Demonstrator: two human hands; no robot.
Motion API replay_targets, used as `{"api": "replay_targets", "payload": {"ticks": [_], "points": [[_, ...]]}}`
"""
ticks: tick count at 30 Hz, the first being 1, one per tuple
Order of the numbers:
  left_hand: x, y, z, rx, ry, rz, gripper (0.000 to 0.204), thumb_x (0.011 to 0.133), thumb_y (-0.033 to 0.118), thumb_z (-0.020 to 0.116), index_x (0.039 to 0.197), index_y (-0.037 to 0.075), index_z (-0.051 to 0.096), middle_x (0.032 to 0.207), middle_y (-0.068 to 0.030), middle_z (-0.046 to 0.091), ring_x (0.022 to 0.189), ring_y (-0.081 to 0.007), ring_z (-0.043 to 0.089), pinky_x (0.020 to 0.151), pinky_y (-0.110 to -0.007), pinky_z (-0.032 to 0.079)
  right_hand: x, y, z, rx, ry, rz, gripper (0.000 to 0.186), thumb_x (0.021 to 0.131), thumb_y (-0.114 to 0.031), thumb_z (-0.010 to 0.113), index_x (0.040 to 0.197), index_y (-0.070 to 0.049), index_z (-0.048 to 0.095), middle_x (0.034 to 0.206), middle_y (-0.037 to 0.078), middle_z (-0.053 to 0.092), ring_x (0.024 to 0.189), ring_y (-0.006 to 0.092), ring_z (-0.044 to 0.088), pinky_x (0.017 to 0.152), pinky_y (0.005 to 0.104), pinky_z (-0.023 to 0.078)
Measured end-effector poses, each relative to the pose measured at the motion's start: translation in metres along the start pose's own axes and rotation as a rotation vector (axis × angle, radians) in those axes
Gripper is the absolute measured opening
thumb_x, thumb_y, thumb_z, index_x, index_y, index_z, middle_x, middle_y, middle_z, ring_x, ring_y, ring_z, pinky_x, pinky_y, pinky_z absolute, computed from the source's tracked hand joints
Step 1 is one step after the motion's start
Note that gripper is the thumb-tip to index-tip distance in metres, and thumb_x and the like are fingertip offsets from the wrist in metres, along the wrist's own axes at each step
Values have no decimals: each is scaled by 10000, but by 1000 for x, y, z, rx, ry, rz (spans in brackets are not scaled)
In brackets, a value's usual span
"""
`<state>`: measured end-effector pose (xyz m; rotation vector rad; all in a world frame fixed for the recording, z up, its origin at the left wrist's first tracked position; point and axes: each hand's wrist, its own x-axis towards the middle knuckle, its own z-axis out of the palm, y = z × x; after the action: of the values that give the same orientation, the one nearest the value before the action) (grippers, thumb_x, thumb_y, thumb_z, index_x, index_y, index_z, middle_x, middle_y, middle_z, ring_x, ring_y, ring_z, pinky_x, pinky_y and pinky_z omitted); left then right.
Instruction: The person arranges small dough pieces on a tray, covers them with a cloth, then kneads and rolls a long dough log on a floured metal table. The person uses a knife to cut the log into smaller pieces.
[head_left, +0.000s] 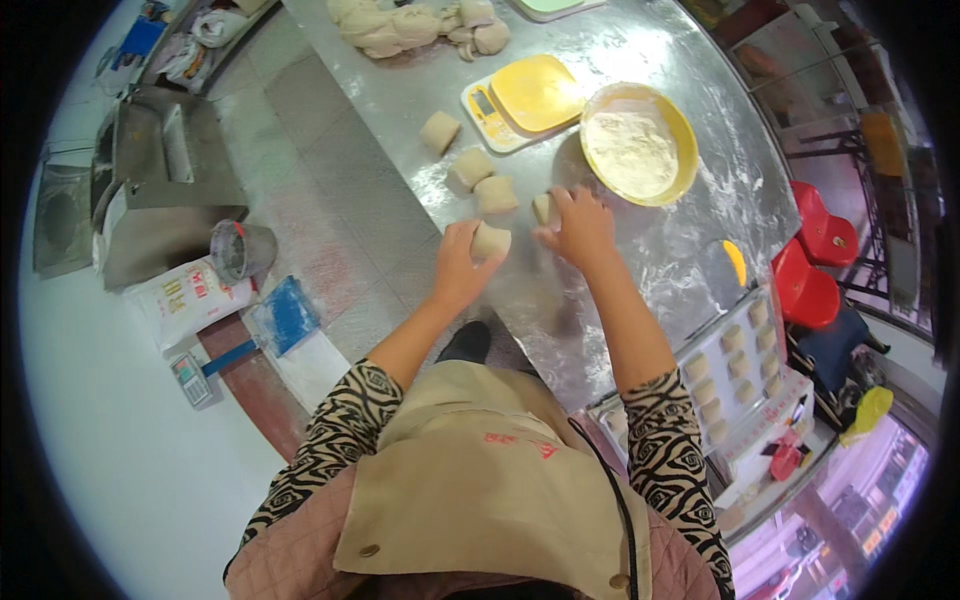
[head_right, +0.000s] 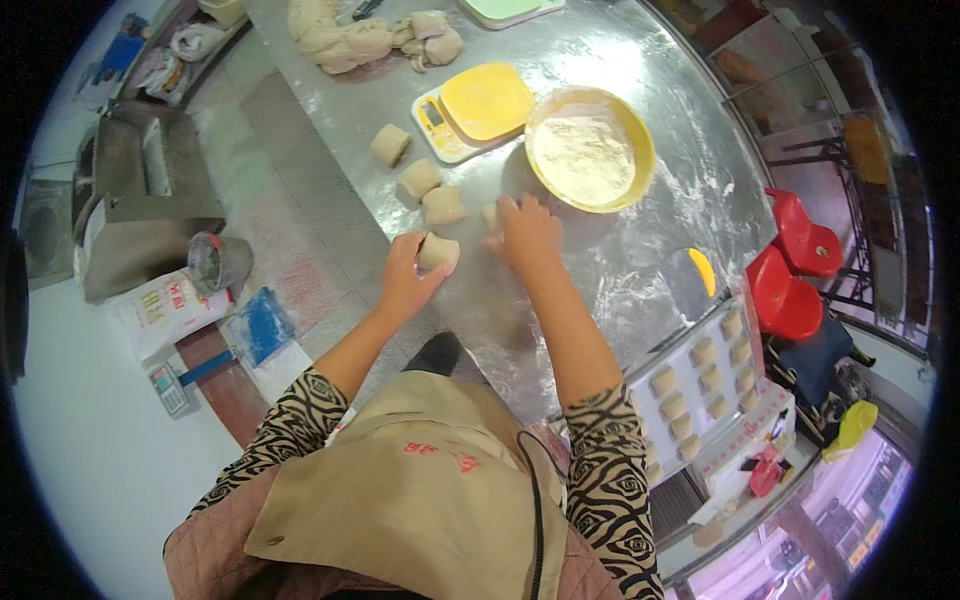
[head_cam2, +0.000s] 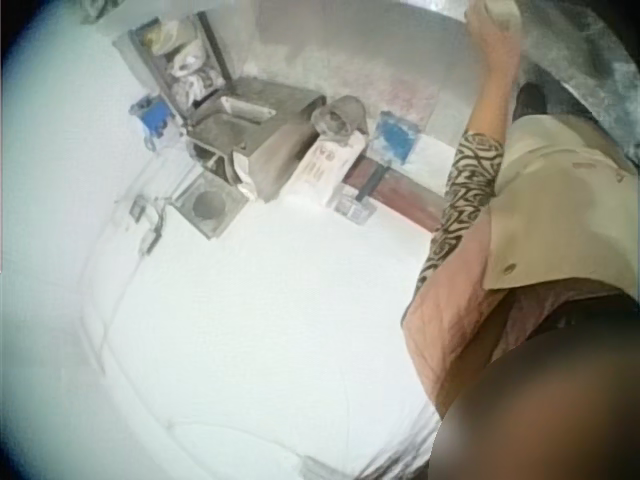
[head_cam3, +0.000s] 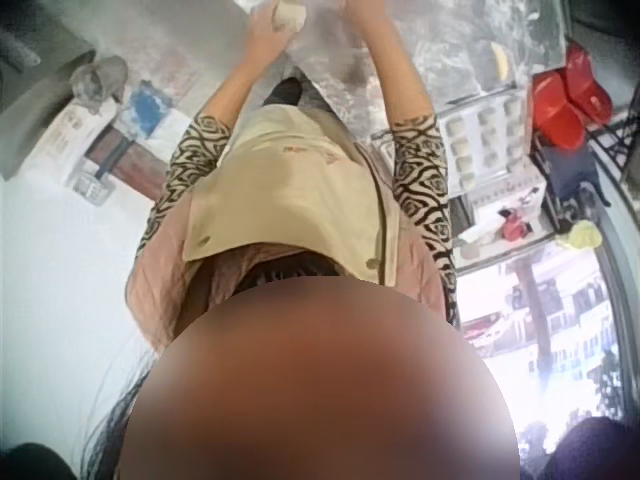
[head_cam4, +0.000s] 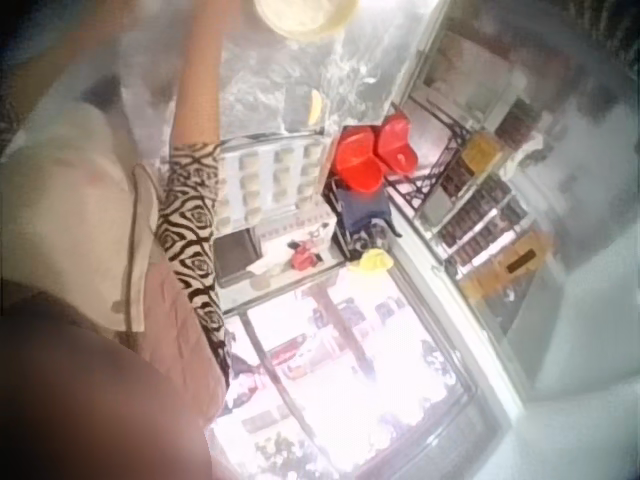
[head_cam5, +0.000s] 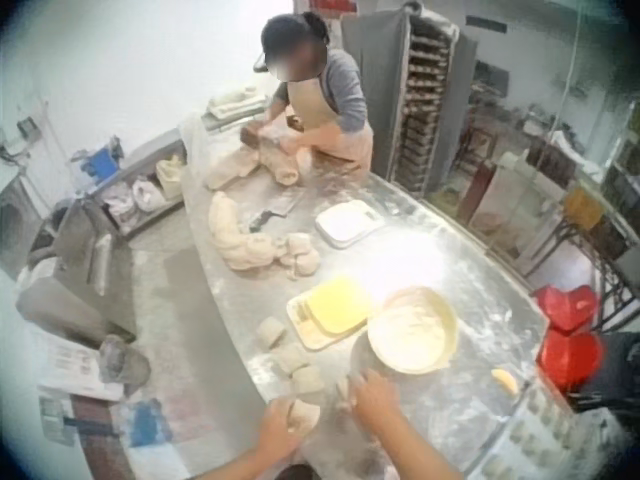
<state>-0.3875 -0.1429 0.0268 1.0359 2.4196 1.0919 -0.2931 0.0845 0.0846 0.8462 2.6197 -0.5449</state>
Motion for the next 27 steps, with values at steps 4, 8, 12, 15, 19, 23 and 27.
{"api": "replay_targets", "payload": {"ticks": [4, 8, 12, 15, 19, 23, 27], "points": [[-5, 8, -8, 43, -75, 56, 823, 763, 216, 912, 1464, -12, 544, 1353, -237, 593, 1272, -448, 554, 1080, -507, 473, -29, 36, 15, 30, 195, -210, 871, 743, -149, 898, 1541, -143, 547, 1485, 189, 599, 1377, 379, 567, 1151, 487, 470], [-1, -2, -11, 164, -194, 246, 933, 755, 176, 909, 1561, -3, 476, 1497, -257, 523, 1376, -454, 500, 1168, -528, 411, -10, 44, 37, 325, 214, -253, 672, 763, -83, 829, 1407, -40, 640, 1465, 223, 630, 1379, 384, 589, 1167, 484, 471], [5, 2, -11, 284, -192, 273, 842, 838, 124, 833, 1579, -3, 454, 1583, -263, 471, 1458, -449, 440, 1228, -528, 344, -24, 51, 55, 308, 160, -179, 652, 772, -236, 862, 1364, -40, 672, 1378, 224, 669, 1270, 409, 639, 1080, 498, 524], [1, 26, -10, 263, -146, 438, 703, 903, 75, 745, 1552, -4, 485, 1572, -265, 484, 1453, -449, 452, 1224, -516, 351, -91, 89, 61, 785, 261, -79, 712, 766, -251, 888, 1407, -47, 656, 1409, 221, 659, 1273, 379, 647, 1093, 476, 527], [-22, 86, 28, 13, -313, 542, 579, 930, 46, 687, 1493, 1, 561, 1522, -260, 544, 1396, -439, 528, 1188, -494, 413, -240, 201, 76, 1308, 384, 188, 773, 815, -332, 899, 1468, -27, 620, 1415, 160, 674, 1305, 286, 650, 1121, 448, 518], [-68, 167, 114, -132, -551, 621, 523, 914, 20, 690, 1432, 3, 619, 1459, -227, 610, 1337, -411, 591, 1143, -479, 468, -389, 334, 111, 1388, 645, 711, 729, 847, -137, 876, 1502, 4, 591, 1347, 119, 701, 1191, 184, 677, 1047, 348, 556], [-103, 256, 234, -314, -806, 804, 520, 892, -20, 715, 1406, -7, 631, 1436, -223, 626, 1310, -427, 603, 1123, -470, 484, -476, 441, 151, 1287, 896, 985, 685, 863, -104, 844, 1493, 5, 600, 1303, 97, 716, 1130, 166, 683, 1013, 330, 549]]}}
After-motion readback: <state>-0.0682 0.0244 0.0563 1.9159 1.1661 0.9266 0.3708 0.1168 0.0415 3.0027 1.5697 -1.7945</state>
